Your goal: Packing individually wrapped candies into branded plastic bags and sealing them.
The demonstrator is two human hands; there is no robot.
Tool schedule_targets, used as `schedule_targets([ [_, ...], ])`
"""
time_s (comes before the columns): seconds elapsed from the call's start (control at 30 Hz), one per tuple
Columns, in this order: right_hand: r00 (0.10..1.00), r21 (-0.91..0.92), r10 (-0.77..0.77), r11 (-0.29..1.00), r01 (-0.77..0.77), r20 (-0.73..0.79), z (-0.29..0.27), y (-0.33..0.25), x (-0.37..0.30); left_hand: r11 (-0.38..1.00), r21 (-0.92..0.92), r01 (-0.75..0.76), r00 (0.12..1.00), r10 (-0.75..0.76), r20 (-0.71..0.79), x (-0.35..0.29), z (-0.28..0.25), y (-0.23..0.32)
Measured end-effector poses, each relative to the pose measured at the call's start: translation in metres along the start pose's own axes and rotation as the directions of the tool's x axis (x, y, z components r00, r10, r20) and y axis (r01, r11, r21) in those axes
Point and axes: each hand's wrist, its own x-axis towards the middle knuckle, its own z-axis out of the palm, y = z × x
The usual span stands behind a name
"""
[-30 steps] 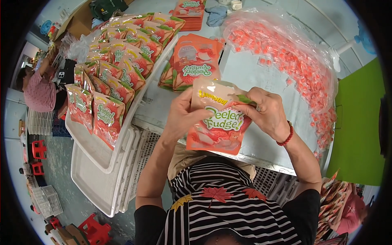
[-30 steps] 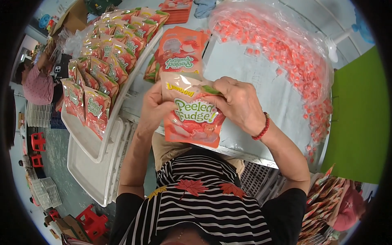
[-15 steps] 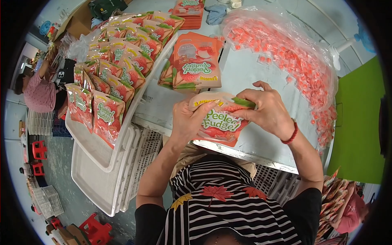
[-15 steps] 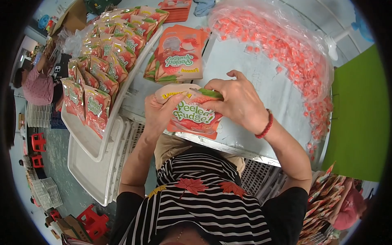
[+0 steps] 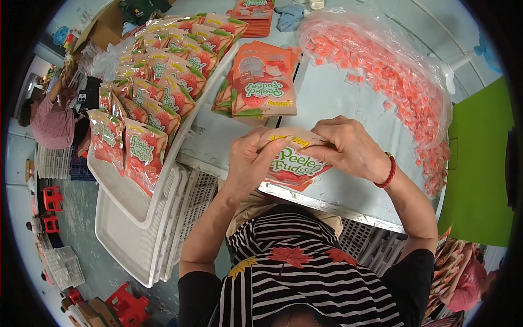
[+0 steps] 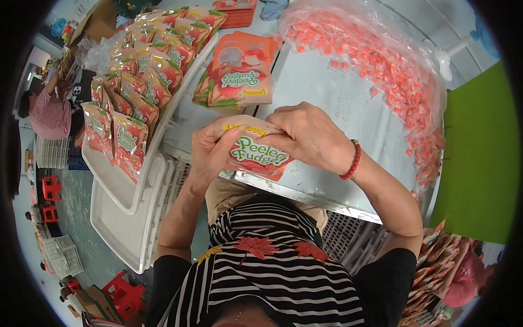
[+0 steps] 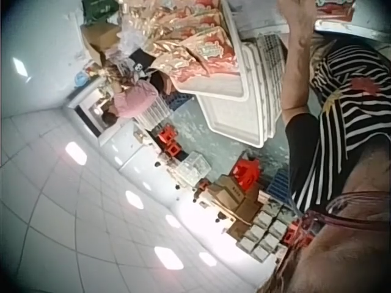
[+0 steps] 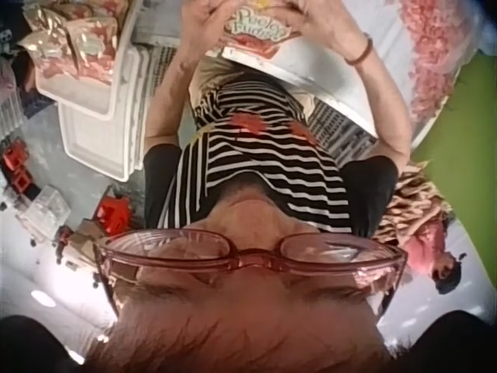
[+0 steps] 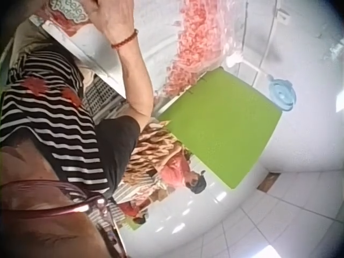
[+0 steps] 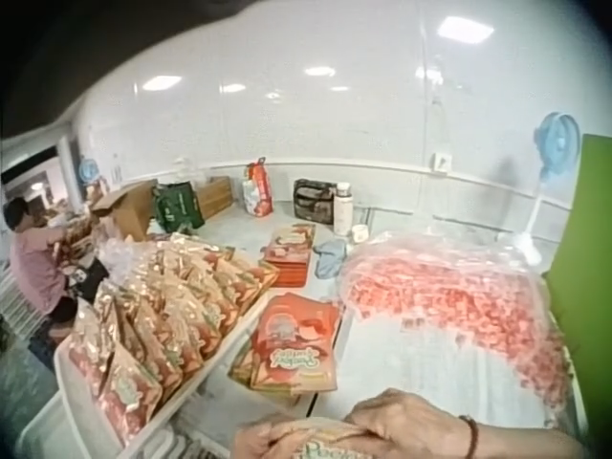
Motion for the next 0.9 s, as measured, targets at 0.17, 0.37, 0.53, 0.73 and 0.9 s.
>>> schedule_targets([
  [0.17, 0.993, -0.142, -0.085, 0.985, 0.096, 0.081, 0.002, -0.009, 0.009, 0.972, 0.201, -0.119, 0.993, 0.115, 0.033, -0.002, 0.001, 0.008],
  [0.37, 0.992, -0.100, -0.120, 0.987, 0.123, 0.038, 0.010, -0.014, 0.011, 0.995, 0.088, -0.039, 0.998, 0.044, -0.051, -0.013, -0.005, 0.017],
  [0.53, 0.994, -0.149, -0.108, 0.983, 0.112, 0.036, 0.017, -0.014, 0.003, 0.989, 0.145, -0.035, 0.997, 0.044, -0.057, -0.018, -0.018, 0.020],
  [0.73, 0.994, -0.142, -0.109, 0.984, 0.111, 0.019, 0.018, -0.012, 0.007, 0.999, -0.032, -0.030, 0.990, 0.025, -0.136, -0.019, -0.034, 0.024],
  [0.9, 0.996, -0.071, -0.067, 0.995, 0.071, 0.056, 0.018, -0.024, 0.014, 0.986, -0.158, 0.048, 0.967, -0.085, -0.239, -0.018, -0.056, 0.029],
])
